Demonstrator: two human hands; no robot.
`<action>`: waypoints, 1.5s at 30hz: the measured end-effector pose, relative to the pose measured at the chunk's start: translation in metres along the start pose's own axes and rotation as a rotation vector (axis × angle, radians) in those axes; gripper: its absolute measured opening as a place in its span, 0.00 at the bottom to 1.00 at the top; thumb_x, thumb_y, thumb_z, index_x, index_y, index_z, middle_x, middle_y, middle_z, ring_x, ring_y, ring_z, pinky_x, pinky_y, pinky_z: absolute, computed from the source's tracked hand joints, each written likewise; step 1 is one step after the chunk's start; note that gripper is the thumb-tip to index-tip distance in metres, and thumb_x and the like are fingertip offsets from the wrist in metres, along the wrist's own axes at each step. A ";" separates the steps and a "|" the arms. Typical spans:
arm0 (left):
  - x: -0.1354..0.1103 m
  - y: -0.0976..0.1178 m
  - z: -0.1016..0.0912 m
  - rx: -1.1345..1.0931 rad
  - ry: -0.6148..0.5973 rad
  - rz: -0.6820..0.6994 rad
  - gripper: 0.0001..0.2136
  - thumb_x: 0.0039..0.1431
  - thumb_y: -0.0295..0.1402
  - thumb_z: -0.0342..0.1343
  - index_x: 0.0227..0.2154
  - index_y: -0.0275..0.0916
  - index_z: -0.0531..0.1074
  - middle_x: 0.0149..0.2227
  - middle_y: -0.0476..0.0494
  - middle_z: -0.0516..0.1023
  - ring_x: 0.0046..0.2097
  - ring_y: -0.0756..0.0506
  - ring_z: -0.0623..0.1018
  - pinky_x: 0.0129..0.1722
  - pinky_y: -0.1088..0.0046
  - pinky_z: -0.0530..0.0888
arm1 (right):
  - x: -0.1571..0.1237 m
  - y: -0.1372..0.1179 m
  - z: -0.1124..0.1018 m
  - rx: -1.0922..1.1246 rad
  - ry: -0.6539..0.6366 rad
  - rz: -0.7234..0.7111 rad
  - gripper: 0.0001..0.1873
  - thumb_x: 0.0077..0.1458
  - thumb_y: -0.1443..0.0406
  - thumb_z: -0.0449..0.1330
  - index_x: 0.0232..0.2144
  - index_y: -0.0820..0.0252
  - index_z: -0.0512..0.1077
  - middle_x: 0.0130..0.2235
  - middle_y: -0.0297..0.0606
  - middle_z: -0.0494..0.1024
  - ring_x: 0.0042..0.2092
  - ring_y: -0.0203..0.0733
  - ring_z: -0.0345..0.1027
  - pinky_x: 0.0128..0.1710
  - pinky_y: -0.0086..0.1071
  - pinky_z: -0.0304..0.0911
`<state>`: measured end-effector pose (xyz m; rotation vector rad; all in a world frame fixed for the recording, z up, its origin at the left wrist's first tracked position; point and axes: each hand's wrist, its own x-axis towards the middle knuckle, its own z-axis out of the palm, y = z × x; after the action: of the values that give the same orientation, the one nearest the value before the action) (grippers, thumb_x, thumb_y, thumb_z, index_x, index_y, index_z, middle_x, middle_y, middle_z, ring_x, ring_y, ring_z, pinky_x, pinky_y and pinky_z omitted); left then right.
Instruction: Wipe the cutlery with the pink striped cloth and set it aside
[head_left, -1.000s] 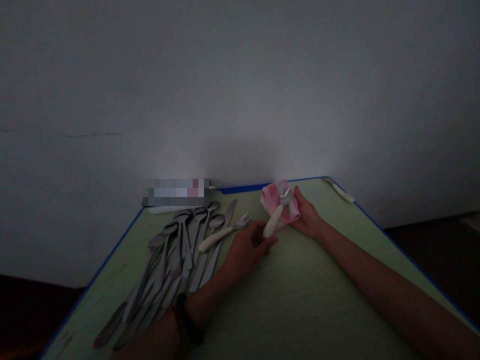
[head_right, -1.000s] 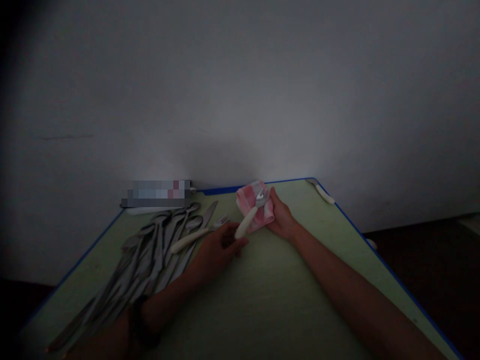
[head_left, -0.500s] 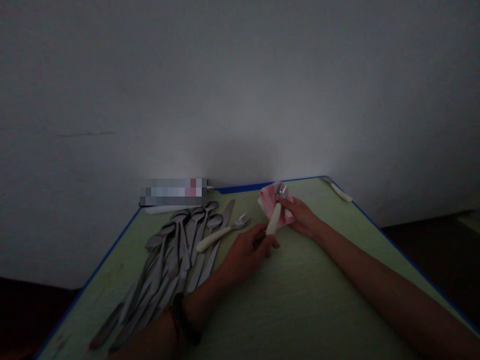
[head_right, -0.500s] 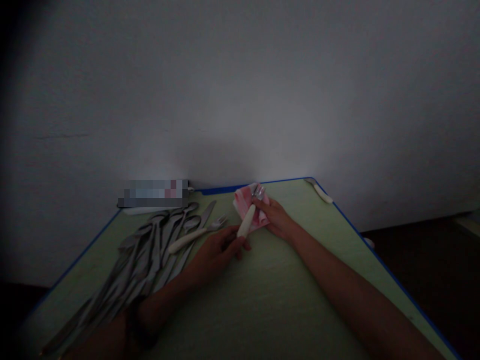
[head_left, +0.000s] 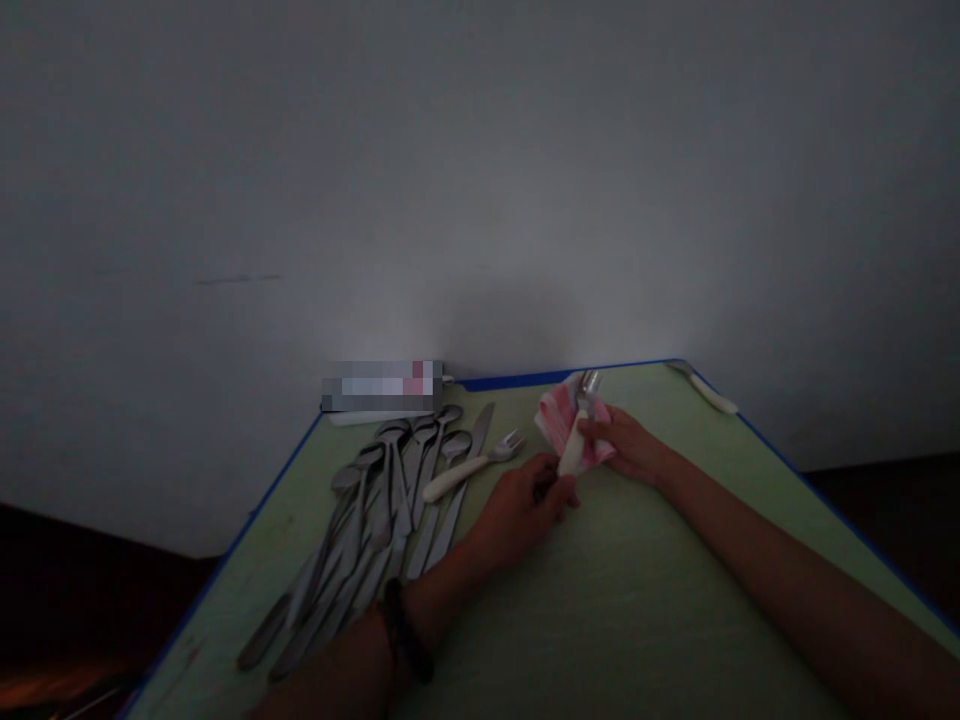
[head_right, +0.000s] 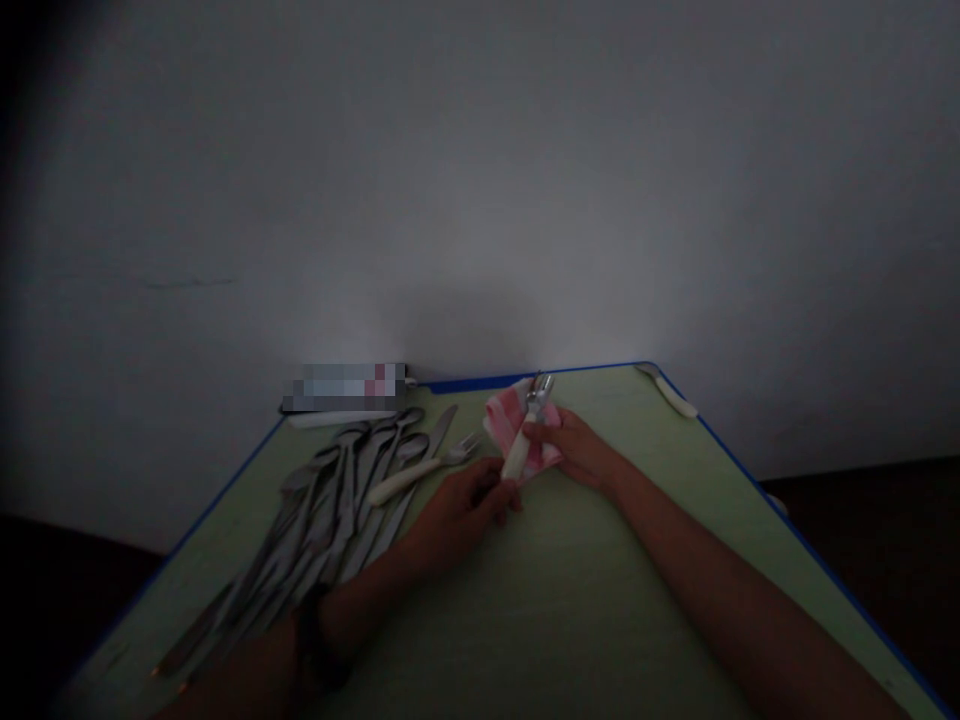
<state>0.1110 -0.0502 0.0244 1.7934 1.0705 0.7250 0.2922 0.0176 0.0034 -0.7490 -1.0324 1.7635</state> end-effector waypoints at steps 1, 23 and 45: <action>0.000 0.000 0.000 -0.008 0.001 -0.002 0.11 0.61 0.37 0.46 0.41 0.37 0.67 0.32 0.47 0.77 0.28 0.50 0.73 0.28 0.76 0.68 | 0.000 0.000 0.000 0.001 0.003 0.002 0.17 0.39 0.65 0.69 0.34 0.61 0.71 0.29 0.34 0.76 0.29 0.36 0.69 0.30 0.28 0.65; 0.004 -0.005 -0.005 -0.204 0.120 -0.114 0.15 0.62 0.44 0.42 0.32 0.38 0.66 0.22 0.52 0.69 0.21 0.52 0.67 0.20 0.78 0.63 | 0.001 0.006 0.006 -0.049 0.146 -0.011 0.19 0.45 0.52 0.62 0.32 0.60 0.71 0.28 0.37 0.77 0.32 0.42 0.71 0.34 0.35 0.64; 0.004 -0.003 -0.007 -0.393 0.214 -0.057 0.18 0.63 0.41 0.43 0.54 0.44 0.56 0.34 0.50 0.68 0.22 0.55 0.69 0.16 0.82 0.64 | 0.001 0.001 0.006 0.078 0.083 0.014 0.17 0.46 0.54 0.62 0.34 0.61 0.72 0.31 0.37 0.79 0.31 0.39 0.72 0.36 0.33 0.65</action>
<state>0.1061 -0.0430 0.0243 1.3680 1.0281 1.0313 0.2859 0.0163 0.0051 -0.7756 -0.8995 1.7594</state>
